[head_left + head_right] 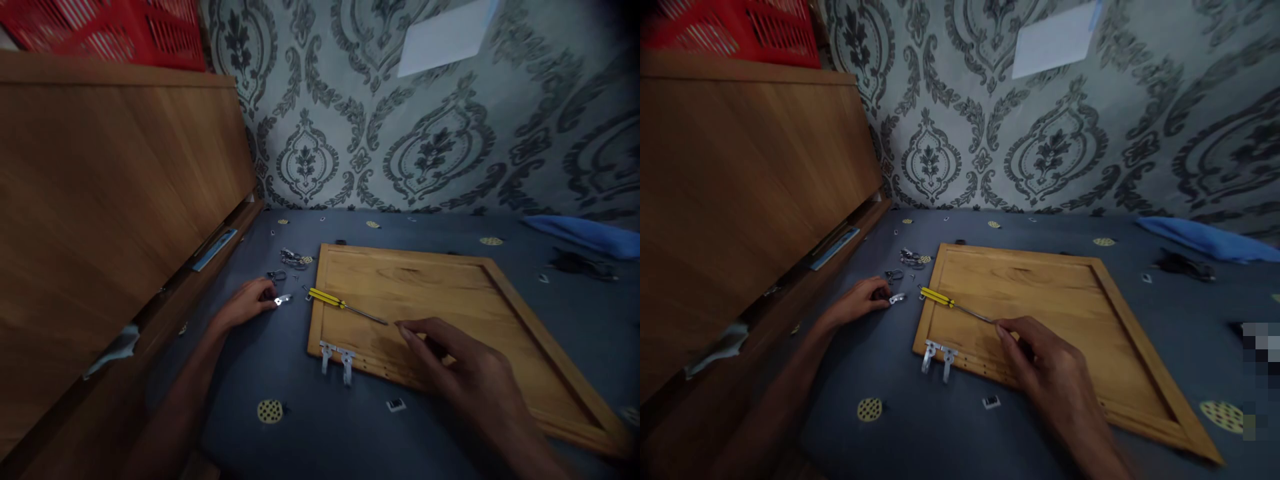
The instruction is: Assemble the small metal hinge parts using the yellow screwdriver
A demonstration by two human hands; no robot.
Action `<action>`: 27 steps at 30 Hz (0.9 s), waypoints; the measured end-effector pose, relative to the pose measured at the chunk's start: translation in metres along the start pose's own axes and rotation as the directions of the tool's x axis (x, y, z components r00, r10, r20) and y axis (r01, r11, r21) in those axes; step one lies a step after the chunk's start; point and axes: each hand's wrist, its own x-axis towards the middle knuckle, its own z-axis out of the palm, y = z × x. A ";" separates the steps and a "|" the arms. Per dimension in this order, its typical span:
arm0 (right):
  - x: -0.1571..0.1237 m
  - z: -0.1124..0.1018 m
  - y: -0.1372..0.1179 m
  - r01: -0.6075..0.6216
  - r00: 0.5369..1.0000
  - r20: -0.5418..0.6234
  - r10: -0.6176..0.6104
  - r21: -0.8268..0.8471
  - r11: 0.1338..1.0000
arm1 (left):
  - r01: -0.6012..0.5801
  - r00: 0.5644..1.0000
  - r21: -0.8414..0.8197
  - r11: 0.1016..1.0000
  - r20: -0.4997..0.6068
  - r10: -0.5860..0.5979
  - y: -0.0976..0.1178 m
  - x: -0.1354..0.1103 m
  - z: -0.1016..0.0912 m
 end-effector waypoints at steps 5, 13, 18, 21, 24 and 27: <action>0.000 0.000 -0.002 -0.007 1.000 0.013 0.007 0.009 1.000 | 0.021 0.999 -0.068 0.997 0.030 -0.019 -0.002 0.001 0.000; -0.002 0.001 -0.008 -0.010 1.000 0.021 0.010 0.008 1.000 | 0.040 0.995 -0.267 0.963 0.096 -0.015 0.008 0.002 -0.004; -0.001 0.000 -0.012 0.041 0.999 0.018 -0.041 0.038 0.998 | 0.056 0.991 -0.375 0.925 0.132 -0.007 0.019 0.000 -0.011; -0.004 0.003 -0.019 0.110 0.994 -0.001 -0.110 0.084 0.990 | 0.059 0.989 -0.431 0.900 0.149 0.006 0.028 -0.002 -0.012; -0.009 0.013 -0.030 0.146 0.988 0.019 -0.150 0.137 0.980 | 0.058 0.984 -0.475 0.878 0.174 0.030 0.041 -0.004 -0.010; -0.016 0.025 -0.044 0.165 0.979 0.084 -0.183 0.190 0.968 | 0.062 0.974 -0.532 0.844 0.217 0.065 0.055 -0.007 -0.006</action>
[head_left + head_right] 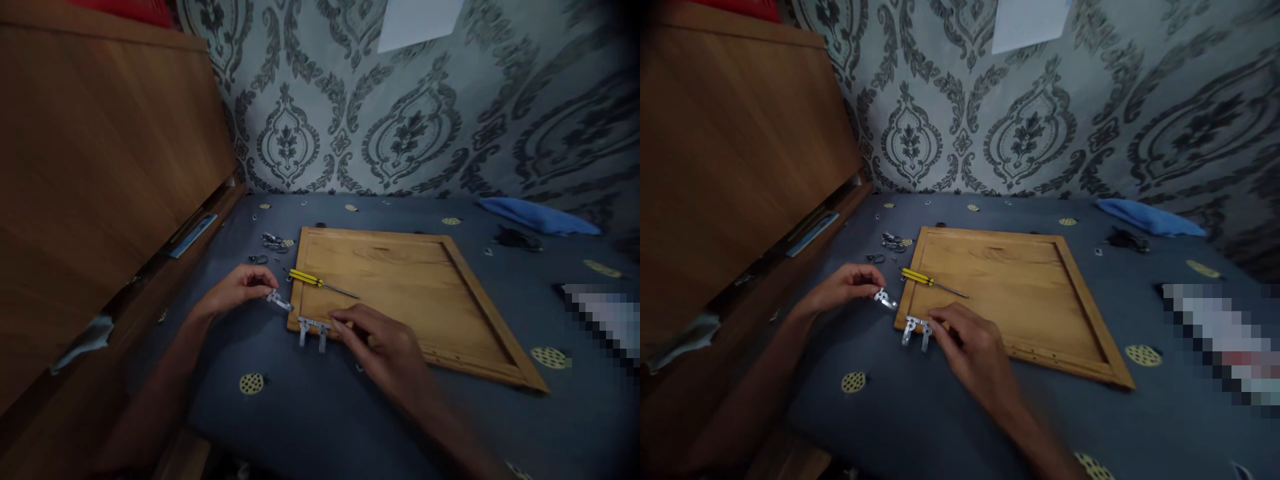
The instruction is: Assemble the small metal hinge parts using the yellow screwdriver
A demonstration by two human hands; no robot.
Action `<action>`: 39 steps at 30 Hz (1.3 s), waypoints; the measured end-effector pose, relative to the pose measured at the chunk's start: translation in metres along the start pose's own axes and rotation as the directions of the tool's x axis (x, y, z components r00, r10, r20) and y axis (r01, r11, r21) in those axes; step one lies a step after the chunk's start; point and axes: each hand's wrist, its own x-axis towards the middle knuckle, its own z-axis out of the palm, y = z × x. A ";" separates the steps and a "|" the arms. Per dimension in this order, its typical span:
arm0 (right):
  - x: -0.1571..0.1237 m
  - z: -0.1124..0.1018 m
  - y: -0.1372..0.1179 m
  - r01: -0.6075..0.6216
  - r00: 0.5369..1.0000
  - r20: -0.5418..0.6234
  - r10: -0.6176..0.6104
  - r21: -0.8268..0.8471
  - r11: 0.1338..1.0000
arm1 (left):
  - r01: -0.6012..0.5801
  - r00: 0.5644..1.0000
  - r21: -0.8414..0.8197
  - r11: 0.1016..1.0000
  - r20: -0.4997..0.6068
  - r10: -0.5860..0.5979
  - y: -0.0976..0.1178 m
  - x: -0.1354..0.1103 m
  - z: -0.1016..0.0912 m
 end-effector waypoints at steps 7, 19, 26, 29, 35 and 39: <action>-0.007 0.027 -0.014 0.010 0.999 0.045 -0.014 0.084 0.996 | 0.005 0.993 -0.155 0.988 0.118 0.014 0.014 -0.003 0.020; -0.027 0.038 -0.026 -0.185 0.973 0.179 0.143 0.242 0.953 | 0.030 0.953 -0.167 0.986 0.303 0.023 0.022 -0.010 0.029; -0.053 0.041 -0.037 -0.347 0.929 0.249 0.275 0.317 0.883 | 0.002 0.906 -0.058 0.998 0.422 0.023 0.029 -0.013 0.042; -0.062 0.035 -0.035 -0.434 0.899 0.241 0.367 0.364 0.824 | -0.051 0.937 -0.008 0.999 0.345 0.051 0.030 -0.013 0.052; -0.069 0.021 -0.024 -0.666 0.714 0.229 0.661 0.512 0.542 | -0.158 0.975 0.186 0.970 0.184 0.123 0.038 -0.014 0.060; -0.060 0.018 -0.017 -0.694 0.647 0.221 0.730 0.566 0.444 | -0.276 0.958 0.296 0.914 0.167 0.235 0.032 -0.007 0.065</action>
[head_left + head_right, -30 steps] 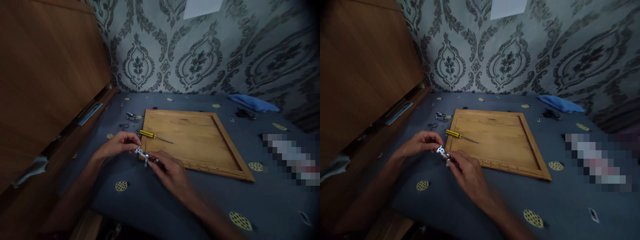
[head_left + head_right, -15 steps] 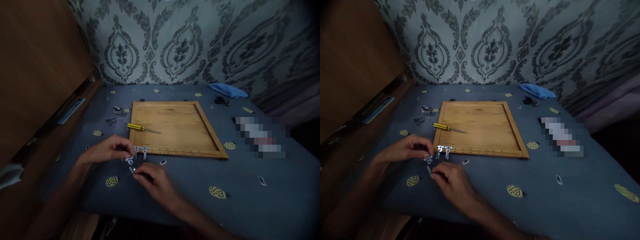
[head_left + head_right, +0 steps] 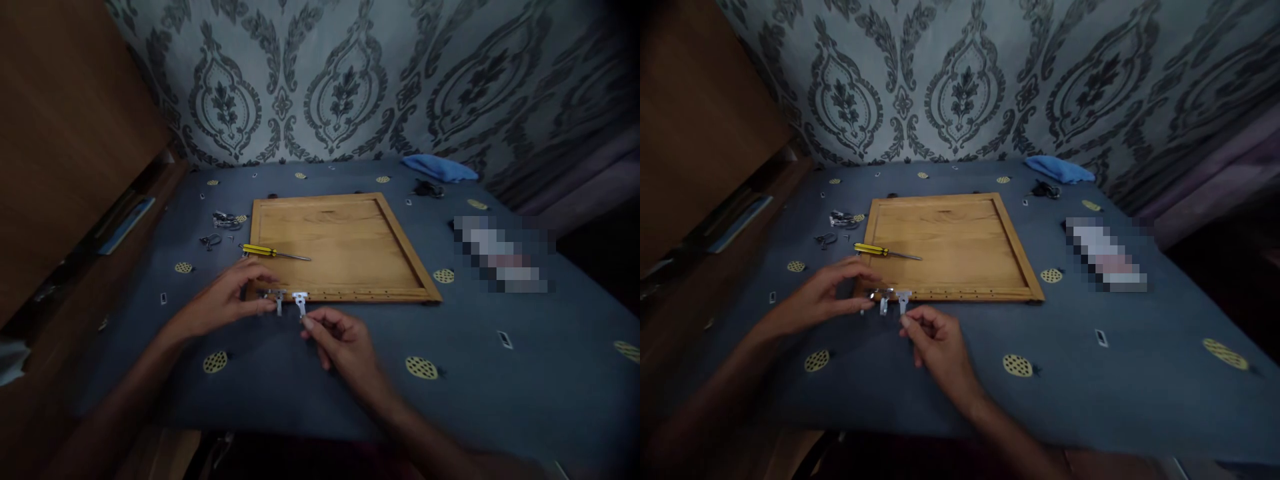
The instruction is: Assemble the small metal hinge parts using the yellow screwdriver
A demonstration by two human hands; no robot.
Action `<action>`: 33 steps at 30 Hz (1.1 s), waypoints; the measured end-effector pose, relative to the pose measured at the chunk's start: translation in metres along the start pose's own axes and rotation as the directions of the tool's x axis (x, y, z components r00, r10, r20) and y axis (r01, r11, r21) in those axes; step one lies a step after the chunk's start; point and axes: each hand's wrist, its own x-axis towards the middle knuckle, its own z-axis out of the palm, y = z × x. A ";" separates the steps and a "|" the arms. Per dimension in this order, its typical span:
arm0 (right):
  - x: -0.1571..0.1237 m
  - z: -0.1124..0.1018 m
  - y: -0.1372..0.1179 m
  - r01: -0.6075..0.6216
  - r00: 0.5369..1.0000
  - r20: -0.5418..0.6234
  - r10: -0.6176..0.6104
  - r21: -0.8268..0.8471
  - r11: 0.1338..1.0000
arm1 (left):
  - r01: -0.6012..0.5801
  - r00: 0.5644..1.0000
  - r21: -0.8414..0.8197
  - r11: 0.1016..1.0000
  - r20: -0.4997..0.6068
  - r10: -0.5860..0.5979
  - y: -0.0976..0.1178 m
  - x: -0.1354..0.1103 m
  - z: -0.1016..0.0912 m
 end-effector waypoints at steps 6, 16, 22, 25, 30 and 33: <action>0.011 -0.001 -0.004 -0.041 0.999 0.028 0.040 0.027 0.999 | -0.102 0.994 0.241 0.965 0.071 0.088 -0.011 0.009 0.021; 0.021 -0.004 -0.006 -0.107 0.989 0.113 0.099 0.065 0.992 | -0.124 0.990 0.382 0.916 0.116 0.085 -0.007 0.014 0.034; 0.022 -0.004 -0.011 -0.119 0.987 0.118 0.113 0.042 0.992 | -0.134 0.985 0.402 0.906 0.150 0.079 -0.008 0.015 0.034; 0.023 -0.004 -0.012 -0.140 0.983 0.122 0.134 0.037 0.989 | -0.134 0.985 0.403 0.905 0.152 0.078 -0.006 0.015 0.034; 0.025 -0.004 -0.013 -0.154 0.979 0.143 0.147 0.038 0.987 | -0.111 0.988 0.382 0.917 0.140 0.061 -0.005 0.015 0.036; 0.025 -0.004 -0.013 -0.153 0.978 0.148 0.146 0.038 0.987 | -0.091 0.991 0.350 0.932 0.125 0.050 -0.006 0.012 0.032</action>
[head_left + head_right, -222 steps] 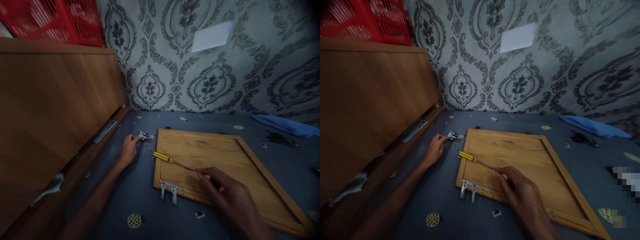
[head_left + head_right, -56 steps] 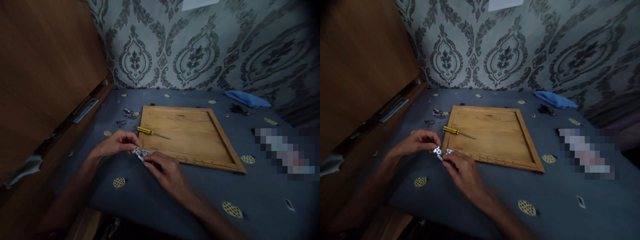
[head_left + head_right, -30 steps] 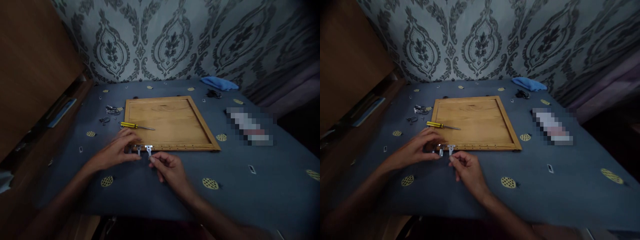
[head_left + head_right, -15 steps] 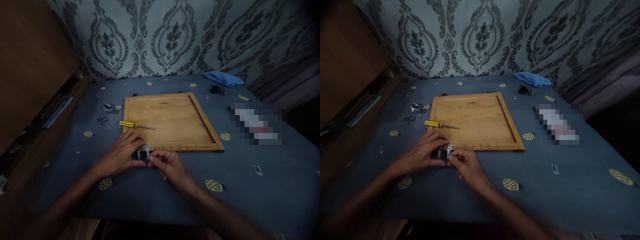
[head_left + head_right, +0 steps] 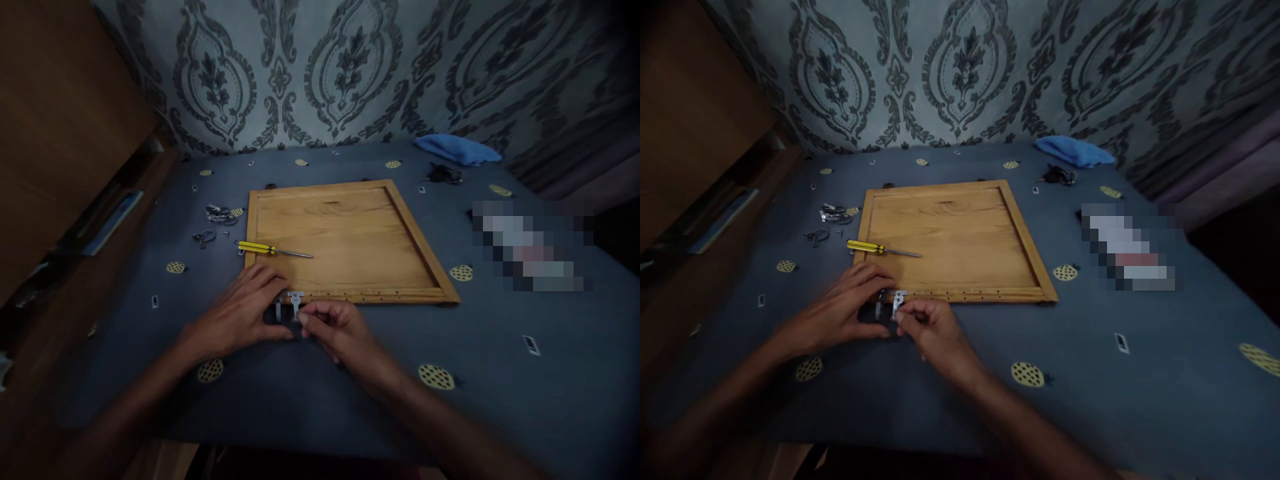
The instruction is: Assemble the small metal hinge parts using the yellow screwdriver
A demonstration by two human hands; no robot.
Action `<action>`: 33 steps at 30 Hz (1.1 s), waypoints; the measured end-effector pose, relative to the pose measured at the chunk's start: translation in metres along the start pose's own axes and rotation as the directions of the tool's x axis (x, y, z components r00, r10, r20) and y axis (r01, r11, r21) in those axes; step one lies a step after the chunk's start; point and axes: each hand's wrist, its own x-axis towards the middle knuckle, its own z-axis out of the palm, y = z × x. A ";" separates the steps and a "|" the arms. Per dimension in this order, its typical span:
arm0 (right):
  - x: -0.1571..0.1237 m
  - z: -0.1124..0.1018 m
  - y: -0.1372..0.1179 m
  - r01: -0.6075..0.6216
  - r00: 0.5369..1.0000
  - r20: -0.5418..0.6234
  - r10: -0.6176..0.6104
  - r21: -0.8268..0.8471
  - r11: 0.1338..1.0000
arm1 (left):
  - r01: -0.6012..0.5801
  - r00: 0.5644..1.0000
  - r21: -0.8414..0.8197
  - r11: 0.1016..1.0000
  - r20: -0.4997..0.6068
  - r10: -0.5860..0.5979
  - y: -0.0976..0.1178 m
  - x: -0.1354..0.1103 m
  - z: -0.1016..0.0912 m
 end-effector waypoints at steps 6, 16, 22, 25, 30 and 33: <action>-0.001 -0.001 0.000 -0.001 1.000 0.003 0.001 0.000 1.000 | 0.032 1.000 0.020 0.999 0.001 -0.032 -0.006 -0.009 -0.009; -0.001 -0.001 0.001 -0.003 1.000 0.010 0.003 -0.018 1.000 | 0.069 0.997 0.061 0.996 0.011 -0.070 -0.004 -0.009 -0.008; 0.001 0.000 0.001 -0.007 1.000 0.022 0.007 -0.012 1.000 | 0.044 0.999 0.040 0.998 -0.002 -0.044 -0.001 -0.008 -0.008; 0.002 0.000 0.000 -0.007 1.000 0.021 0.007 -0.001 1.000 | 0.012 1.000 0.048 0.999 -0.010 -0.011 0.002 -0.004 -0.005; 0.001 -0.001 0.000 0.001 1.000 0.026 -0.001 0.012 1.000 | -0.027 1.000 0.102 0.994 -0.007 0.028 0.007 0.001 0.000; 0.001 -0.001 0.000 -0.002 0.999 0.032 0.002 0.019 1.000 | -0.029 0.999 0.106 0.994 -0.011 0.030 0.008 0.001 0.002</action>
